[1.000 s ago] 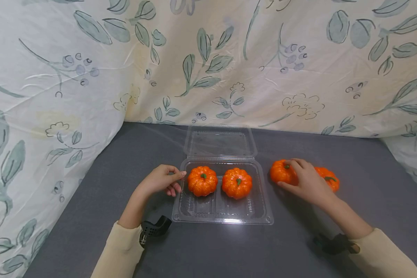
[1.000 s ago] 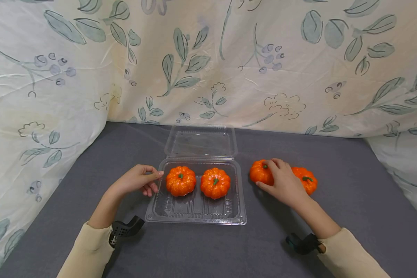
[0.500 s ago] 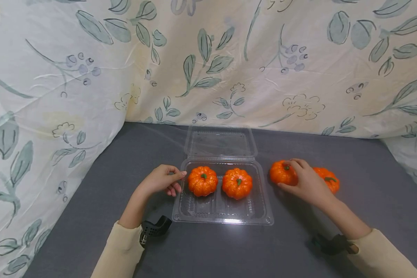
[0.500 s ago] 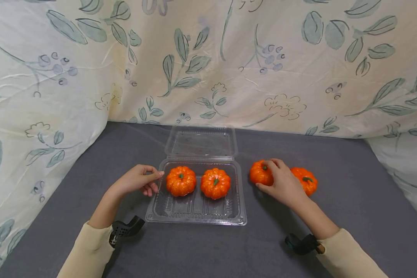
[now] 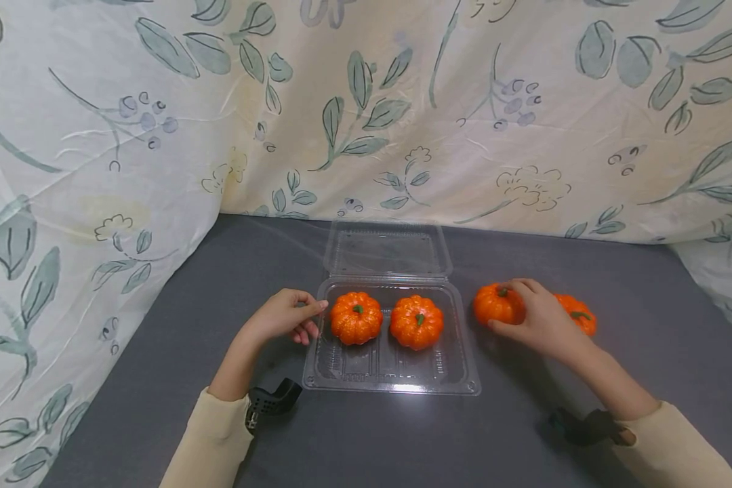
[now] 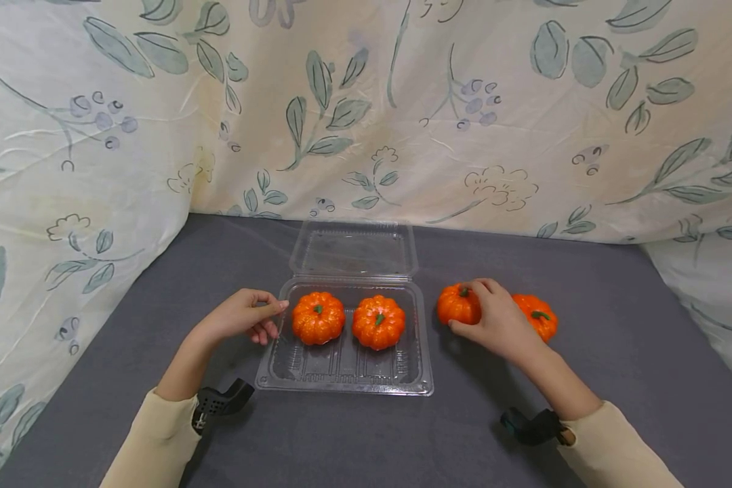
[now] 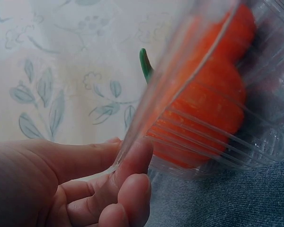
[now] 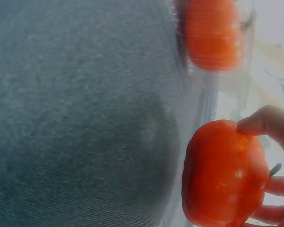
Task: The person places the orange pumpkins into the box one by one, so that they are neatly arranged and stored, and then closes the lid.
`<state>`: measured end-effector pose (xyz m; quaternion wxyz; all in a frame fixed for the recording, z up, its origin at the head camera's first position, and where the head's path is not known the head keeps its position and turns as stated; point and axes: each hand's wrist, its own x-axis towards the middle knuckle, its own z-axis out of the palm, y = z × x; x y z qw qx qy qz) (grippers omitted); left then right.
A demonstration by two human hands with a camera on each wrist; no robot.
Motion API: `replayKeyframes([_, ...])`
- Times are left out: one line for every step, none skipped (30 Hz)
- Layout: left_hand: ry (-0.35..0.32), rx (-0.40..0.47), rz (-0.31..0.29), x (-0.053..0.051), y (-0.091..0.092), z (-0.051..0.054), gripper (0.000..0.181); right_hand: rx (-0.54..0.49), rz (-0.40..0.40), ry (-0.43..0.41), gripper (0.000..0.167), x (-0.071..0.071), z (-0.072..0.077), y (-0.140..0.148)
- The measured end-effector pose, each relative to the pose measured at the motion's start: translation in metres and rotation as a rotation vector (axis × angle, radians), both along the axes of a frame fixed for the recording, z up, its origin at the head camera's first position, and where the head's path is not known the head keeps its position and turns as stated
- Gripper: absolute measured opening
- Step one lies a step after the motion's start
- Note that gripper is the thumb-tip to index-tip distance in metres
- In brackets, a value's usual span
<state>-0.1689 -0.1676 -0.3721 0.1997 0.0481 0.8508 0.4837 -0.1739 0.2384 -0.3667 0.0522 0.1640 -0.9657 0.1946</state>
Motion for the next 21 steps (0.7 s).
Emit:
replayKeyframes([0.0, 0.0, 0.0, 0.0, 0.0, 0.0, 0.033, 0.001, 0.002, -0.004, 0.054, 0.0, 0.001, 0.0])
replayKeyframes([0.0, -0.001, -0.001, 0.0, 0.0, 0.0, 0.033, 0.004, 0.006, -0.009, 0.054, 0.001, 0.003, 0.0])
replayKeyframes([-0.001, -0.001, 0.0, 0.0, 0.0, 0.0, 0.034, 0.008, 0.008, -0.015, 0.054, 0.001, 0.005, 0.0])
replayKeyframes([-0.001, -0.001, 0.0, 0.0, 0.0, 0.0, 0.034, 0.015, 0.013, -0.021, 0.054, 0.002, 0.007, 0.001])
replayKeyframes([-0.001, -0.001, 0.001, 0.0, 0.0, 0.0, 0.034, 0.023, 0.016, -0.029, 0.055, 0.002, 0.01, 0.001])
replayKeyframes([-0.002, -0.001, 0.002, 0.0, 0.0, 0.0, 0.034, 0.03, 0.018, -0.036, 0.055, 0.003, 0.013, 0.001])
replayKeyframes([-0.002, -0.001, 0.003, 0.0, 0.0, 0.0, 0.034, 0.038, 0.021, -0.042, 0.055, 0.004, 0.016, 0.001])
replayKeyframes([-0.003, -0.002, 0.003, 0.0, 0.0, 0.0, 0.034, 0.046, 0.023, -0.045, 0.055, 0.004, 0.019, 0.001])
replayKeyframes([-0.004, -0.003, 0.005, 0.0, 0.0, 0.001, 0.035, 0.054, 0.025, -0.049, 0.056, 0.005, 0.022, 0.002])
replayKeyframes([-0.005, -0.003, 0.006, 0.0, 0.0, 0.001, 0.035, 0.059, 0.029, -0.056, 0.056, 0.006, 0.024, 0.002])
replayKeyframes([-0.006, -0.003, 0.007, 0.0, 0.0, 0.001, 0.035, 0.062, 0.034, -0.062, 0.056, 0.006, 0.027, 0.002])
replayKeyframes([-0.006, -0.004, 0.007, 0.0, 0.0, 0.002, 0.035, 0.068, 0.04, -0.068, 0.056, 0.007, 0.03, 0.003])
replayKeyframes([-0.007, -0.003, 0.008, 0.0, 0.0, 0.002, 0.036, 0.076, 0.048, -0.073, 0.056, 0.007, 0.033, 0.003])
replayKeyframes([-0.008, -0.003, 0.008, 0.0, 0.0, 0.002, 0.036, 0.085, 0.055, -0.08, 0.056, 0.008, 0.036, 0.004])
replayKeyframes([-0.007, -0.004, 0.008, -0.001, 0.0, 0.001, 0.036, 0.093, 0.065, -0.09, 0.056, 0.008, 0.038, 0.004])
replayKeyframes([-0.006, -0.003, 0.006, -0.001, 0.0, 0.001, 0.036, 0.102, 0.075, -0.098, 0.055, 0.009, 0.041, 0.004])
replayKeyframes([-0.004, -0.004, 0.005, -0.001, 0.0, 0.001, 0.036, 0.116, 0.083, -0.106, 0.055, 0.009, 0.044, 0.005])
replayKeyframes([-0.004, -0.004, 0.004, -0.001, 0.0, 0.001, 0.036, 0.132, 0.088, -0.113, 0.056, 0.009, 0.046, 0.005])
replayKeyframes([-0.004, -0.003, 0.003, -0.002, 0.0, 0.0, 0.036, 0.144, 0.094, -0.122, 0.055, 0.01, 0.048, 0.005])
replayKeyframes([-0.003, -0.002, 0.002, -0.002, 0.0, 0.0, 0.036, 0.154, 0.1, -0.133, 0.055, 0.01, 0.05, 0.005])
replayKeyframes([-0.003, -0.002, 0.001, -0.002, 0.0, 0.0, 0.036, 0.164, 0.104, -0.143, 0.055, 0.01, 0.052, 0.005])
